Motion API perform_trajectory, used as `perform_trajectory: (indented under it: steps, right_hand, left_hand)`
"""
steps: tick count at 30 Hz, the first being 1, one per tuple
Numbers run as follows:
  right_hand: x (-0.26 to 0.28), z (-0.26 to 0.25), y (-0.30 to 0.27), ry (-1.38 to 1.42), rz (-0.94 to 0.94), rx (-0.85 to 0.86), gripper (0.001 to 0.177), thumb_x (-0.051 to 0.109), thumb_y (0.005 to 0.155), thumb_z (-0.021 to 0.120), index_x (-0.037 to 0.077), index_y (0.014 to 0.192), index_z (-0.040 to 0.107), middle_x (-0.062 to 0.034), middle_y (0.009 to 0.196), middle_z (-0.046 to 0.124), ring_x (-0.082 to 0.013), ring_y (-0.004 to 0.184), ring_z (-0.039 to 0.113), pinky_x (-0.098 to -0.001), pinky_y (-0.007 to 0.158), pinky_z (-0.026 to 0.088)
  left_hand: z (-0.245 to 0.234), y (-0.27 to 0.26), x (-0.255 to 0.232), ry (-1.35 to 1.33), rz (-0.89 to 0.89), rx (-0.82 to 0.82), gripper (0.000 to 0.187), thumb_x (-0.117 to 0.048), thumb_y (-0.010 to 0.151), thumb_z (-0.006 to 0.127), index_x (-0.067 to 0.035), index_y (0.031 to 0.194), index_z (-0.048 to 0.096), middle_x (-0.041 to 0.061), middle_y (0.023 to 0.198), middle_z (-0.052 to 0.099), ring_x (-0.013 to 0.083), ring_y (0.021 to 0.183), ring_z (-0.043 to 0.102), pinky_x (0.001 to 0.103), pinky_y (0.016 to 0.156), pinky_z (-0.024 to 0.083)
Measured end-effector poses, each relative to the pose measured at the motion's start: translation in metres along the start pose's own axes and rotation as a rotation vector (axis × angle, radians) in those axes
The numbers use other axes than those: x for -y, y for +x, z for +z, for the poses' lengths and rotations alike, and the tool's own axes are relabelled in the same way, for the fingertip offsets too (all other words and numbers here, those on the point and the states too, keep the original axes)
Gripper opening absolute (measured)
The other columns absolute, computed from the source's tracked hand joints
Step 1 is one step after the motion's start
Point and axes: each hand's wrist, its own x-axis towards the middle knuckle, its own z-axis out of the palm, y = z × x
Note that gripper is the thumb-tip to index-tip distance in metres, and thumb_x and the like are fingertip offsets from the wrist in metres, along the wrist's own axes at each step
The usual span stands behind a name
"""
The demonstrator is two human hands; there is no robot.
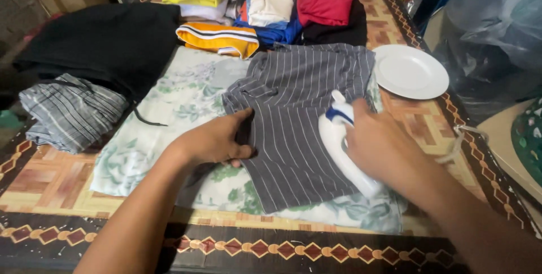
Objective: Iron and fold a pair of striped shorts and a white t-shirt.
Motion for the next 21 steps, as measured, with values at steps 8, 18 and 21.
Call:
perform_trajectory:
  steps: [8, 18, 21]
  right_hand:
    - [-0.002, 0.020, 0.080, 0.012, -0.135, -0.237, 0.044, 0.009, 0.086, 0.060, -0.013, 0.122, 0.048, -0.0397, 0.095, 0.067, -0.0541, 0.091, 0.068, -0.0562, 0.085, 0.054]
    - [-0.020, -0.005, -0.021, -0.064, 0.054, 0.063, 0.040, 0.029, 0.097, 0.056, 0.007, 0.130, 0.050, -0.0276, 0.107, 0.067, -0.0461, 0.101, 0.070, -0.0571, 0.091, 0.052]
    - [-0.021, -0.009, -0.038, -0.087, 0.108, 0.104, 0.040, 0.031, 0.099, 0.056, 0.009, 0.132, 0.050, -0.0271, 0.111, 0.064, -0.0445, 0.100, 0.072, -0.0534, 0.089, 0.056]
  left_hand:
    - [-0.002, 0.000, -0.001, -0.026, -0.018, 0.007, 0.097, -0.007, 0.081, 0.075, -0.009, 0.160, 0.019, 0.012, 0.068, 0.069, 0.0172, 0.057, 0.065, 0.030, 0.054, 0.052]
    - [-0.001, 0.002, 0.003, -0.093, 0.017, 0.010, 0.094, -0.007, 0.080, 0.076, -0.005, 0.157, 0.023, 0.014, 0.078, 0.070, 0.0175, 0.058, 0.067, 0.031, 0.054, 0.055]
    - [-0.002, 0.002, 0.002, -0.092, 0.008, 0.011, 0.094, -0.008, 0.081, 0.077, -0.005, 0.157, 0.022, 0.015, 0.078, 0.071, 0.0177, 0.059, 0.068, 0.031, 0.055, 0.056]
